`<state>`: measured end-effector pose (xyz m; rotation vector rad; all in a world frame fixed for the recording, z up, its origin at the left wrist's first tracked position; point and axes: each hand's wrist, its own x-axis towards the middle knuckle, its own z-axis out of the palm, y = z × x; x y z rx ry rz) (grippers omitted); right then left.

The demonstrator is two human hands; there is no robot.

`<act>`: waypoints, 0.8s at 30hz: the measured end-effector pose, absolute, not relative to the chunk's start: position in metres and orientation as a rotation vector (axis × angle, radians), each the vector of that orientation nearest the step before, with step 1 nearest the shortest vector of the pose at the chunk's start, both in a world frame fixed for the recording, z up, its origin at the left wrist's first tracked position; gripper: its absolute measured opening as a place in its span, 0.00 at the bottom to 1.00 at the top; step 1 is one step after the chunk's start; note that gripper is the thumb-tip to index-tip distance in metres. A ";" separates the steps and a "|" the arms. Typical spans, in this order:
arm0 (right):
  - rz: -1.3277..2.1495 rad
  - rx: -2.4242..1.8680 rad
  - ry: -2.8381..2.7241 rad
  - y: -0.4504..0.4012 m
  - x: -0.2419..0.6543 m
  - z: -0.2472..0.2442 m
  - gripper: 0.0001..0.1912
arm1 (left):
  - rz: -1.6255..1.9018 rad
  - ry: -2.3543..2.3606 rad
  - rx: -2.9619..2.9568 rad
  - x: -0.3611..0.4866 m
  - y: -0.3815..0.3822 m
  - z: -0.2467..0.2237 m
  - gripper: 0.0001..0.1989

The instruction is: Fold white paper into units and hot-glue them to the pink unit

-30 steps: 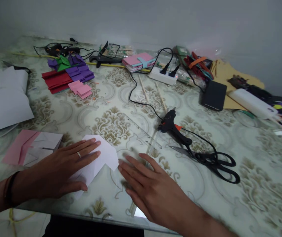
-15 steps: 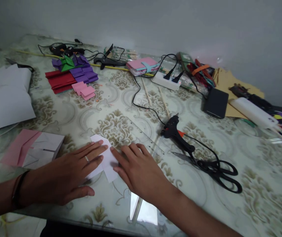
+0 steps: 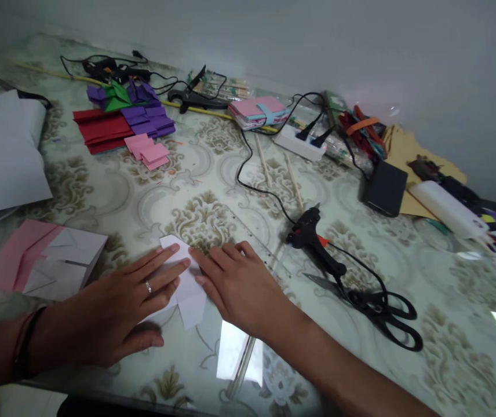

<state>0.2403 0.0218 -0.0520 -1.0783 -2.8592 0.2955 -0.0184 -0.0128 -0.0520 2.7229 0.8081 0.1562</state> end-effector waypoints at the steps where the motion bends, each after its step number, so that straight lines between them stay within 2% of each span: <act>1: 0.295 -1.071 -2.860 0.023 0.240 -0.052 0.24 | 0.145 0.812 2.724 -0.018 -0.013 -0.052 0.27; 17: 0.197 -1.035 -2.948 0.042 0.224 -0.053 0.24 | 0.144 0.830 2.654 -0.020 -0.016 -0.056 0.26; 24: 0.210 -1.067 -3.017 0.052 0.207 -0.046 0.29 | 0.150 0.842 2.651 -0.019 -0.016 -0.055 0.25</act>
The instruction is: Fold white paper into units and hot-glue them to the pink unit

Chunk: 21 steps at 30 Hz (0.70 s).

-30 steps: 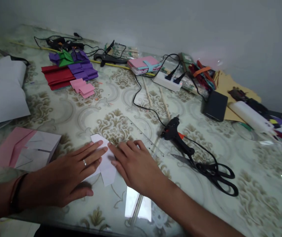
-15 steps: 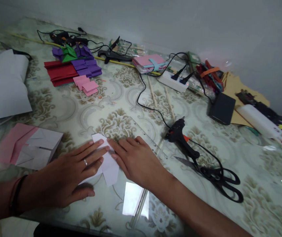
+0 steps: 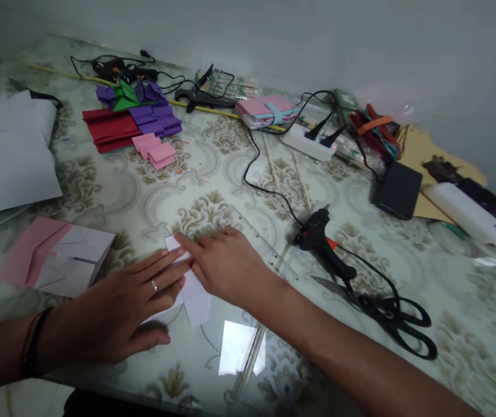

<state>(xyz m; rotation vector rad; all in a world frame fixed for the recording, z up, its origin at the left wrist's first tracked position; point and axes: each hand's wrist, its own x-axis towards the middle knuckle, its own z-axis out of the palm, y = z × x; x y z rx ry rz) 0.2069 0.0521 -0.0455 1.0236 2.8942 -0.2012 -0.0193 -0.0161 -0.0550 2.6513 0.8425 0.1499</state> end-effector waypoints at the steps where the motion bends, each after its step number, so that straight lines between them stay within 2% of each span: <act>1: -0.185 1.021 2.891 0.051 0.207 -0.045 0.30 | 0.148 0.844 2.652 -0.020 -0.016 -0.055 0.25; 6: -0.105 1.015 2.926 0.037 0.221 -0.046 0.28 | 0.131 0.831 2.686 -0.021 -0.015 -0.056 0.28; 10: -0.089 1.044 2.984 0.019 0.234 -0.046 0.23 | 0.114 0.822 2.704 -0.022 -0.016 -0.056 0.33; 17: -0.082 1.055 3.073 -0.009 0.243 -0.044 0.19 | 0.045 0.832 2.720 -0.021 -0.016 -0.055 0.42; 21: -0.061 1.026 3.076 -0.026 0.251 -0.045 0.20 | 0.042 0.846 2.733 -0.020 -0.013 -0.054 0.45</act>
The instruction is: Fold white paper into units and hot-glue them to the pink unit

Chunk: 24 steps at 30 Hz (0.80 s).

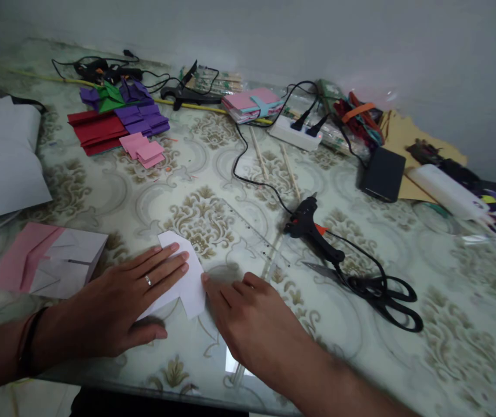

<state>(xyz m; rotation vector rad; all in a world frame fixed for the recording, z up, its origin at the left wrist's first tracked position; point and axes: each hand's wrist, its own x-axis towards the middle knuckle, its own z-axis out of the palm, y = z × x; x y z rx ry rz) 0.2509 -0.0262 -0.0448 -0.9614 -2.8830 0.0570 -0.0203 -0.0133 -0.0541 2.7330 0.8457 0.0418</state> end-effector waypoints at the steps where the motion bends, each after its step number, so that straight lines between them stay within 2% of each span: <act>1: 0.060 -0.965 -2.887 -0.030 0.253 -0.045 0.21 | 0.038 0.846 2.733 -0.020 -0.013 -0.054 0.45; 5: 0.030 -1.000 -2.894 -0.042 0.258 -0.046 0.23 | 0.023 0.841 2.725 -0.020 -0.012 -0.053 0.43; 12: 0.121 -0.940 -2.858 -0.056 0.257 -0.045 0.20 | 0.060 0.814 2.682 -0.022 -0.011 -0.049 0.35; 16: 0.299 -0.954 -2.842 -0.059 0.263 -0.042 0.21 | 0.080 0.813 2.673 -0.023 -0.010 -0.050 0.35; 20: 0.570 -1.032 -2.732 -0.048 0.267 -0.032 0.17 | 0.093 0.860 2.696 -0.018 -0.014 -0.044 0.38; 22: 0.544 -1.118 -2.611 -0.040 0.265 -0.029 0.16 | 0.072 0.932 2.685 -0.013 -0.017 -0.036 0.41; 24: 0.470 -1.203 -2.513 -0.033 0.260 -0.028 0.15 | 0.029 0.997 2.652 -0.007 -0.018 -0.026 0.39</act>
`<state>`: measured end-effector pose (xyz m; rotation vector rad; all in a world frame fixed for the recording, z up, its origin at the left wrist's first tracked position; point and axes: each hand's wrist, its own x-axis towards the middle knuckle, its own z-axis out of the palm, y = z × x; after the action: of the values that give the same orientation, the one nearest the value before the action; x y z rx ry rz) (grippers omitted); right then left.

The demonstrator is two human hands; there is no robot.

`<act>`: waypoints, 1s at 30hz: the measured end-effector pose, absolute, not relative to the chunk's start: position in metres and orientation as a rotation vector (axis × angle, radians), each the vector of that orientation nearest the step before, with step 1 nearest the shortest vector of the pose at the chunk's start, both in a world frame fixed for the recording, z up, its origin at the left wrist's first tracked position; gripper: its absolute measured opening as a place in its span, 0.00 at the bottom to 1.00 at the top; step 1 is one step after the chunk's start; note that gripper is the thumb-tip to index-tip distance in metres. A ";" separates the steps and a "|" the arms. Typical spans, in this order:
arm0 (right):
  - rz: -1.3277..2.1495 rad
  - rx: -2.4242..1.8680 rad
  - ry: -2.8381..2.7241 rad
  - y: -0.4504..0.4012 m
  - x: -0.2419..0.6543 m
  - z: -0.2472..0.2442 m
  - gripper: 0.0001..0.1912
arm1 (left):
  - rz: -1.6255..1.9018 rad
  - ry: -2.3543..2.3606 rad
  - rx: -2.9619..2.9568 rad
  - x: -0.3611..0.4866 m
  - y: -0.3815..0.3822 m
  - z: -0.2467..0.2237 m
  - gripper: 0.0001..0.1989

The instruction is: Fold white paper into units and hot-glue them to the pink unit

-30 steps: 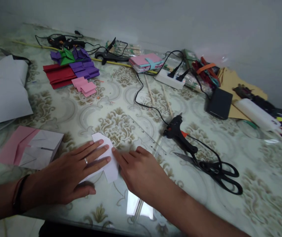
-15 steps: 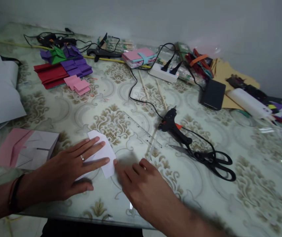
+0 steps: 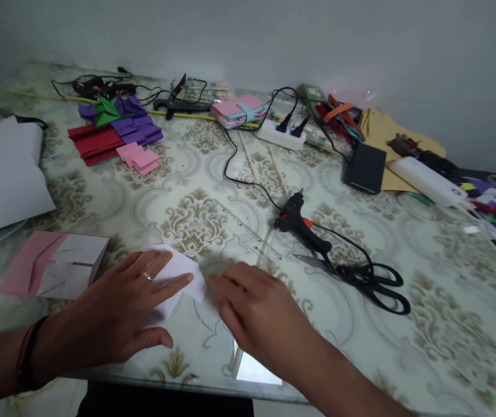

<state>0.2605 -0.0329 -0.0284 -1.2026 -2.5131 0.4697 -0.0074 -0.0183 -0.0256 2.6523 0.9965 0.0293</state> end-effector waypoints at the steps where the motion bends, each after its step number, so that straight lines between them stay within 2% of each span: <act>1: 0.452 -1.230 -2.492 -0.030 0.257 -0.029 0.14 | 0.010 1.016 2.636 -0.005 -0.018 -0.021 0.35; 5: 0.432 -1.245 -2.489 -0.020 0.239 -0.037 0.09 | -0.075 1.052 2.543 -0.004 -0.011 -0.018 0.18; 7: 0.446 -1.258 -2.496 -0.017 0.231 -0.042 0.08 | -0.050 1.076 2.529 -0.005 -0.006 -0.024 0.18; 11: 0.578 -1.319 -2.423 -0.015 0.223 -0.051 0.18 | 0.105 1.161 2.579 -0.007 0.004 -0.032 0.24; 16: 0.769 -1.336 -2.325 -0.011 0.222 -0.054 0.22 | 0.077 1.220 2.440 -0.007 0.011 -0.030 0.19; 18: 0.772 -1.317 -2.319 -0.008 0.221 -0.051 0.18 | 0.058 1.205 2.390 -0.006 0.013 -0.029 0.14; 21: 0.873 -1.316 -2.235 -0.005 0.221 -0.042 0.04 | 0.026 1.163 2.298 -0.007 0.015 -0.025 0.06; 22: 0.928 -1.314 -2.189 -0.005 0.220 -0.038 0.03 | 0.017 1.145 2.264 -0.007 0.016 -0.023 0.05; 27: 1.115 -1.274 -1.966 -0.006 0.216 -0.017 0.06 | 0.006 1.094 2.098 -0.003 0.017 -0.011 0.18; 30: 1.208 -1.257 -1.799 -0.006 0.213 -0.011 0.06 | 0.057 1.124 2.020 0.001 0.017 -0.006 0.21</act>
<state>0.2126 -0.0062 -0.0106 -1.2575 -1.7991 1.2076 0.0013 0.0171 -0.0060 2.0205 1.1239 0.0567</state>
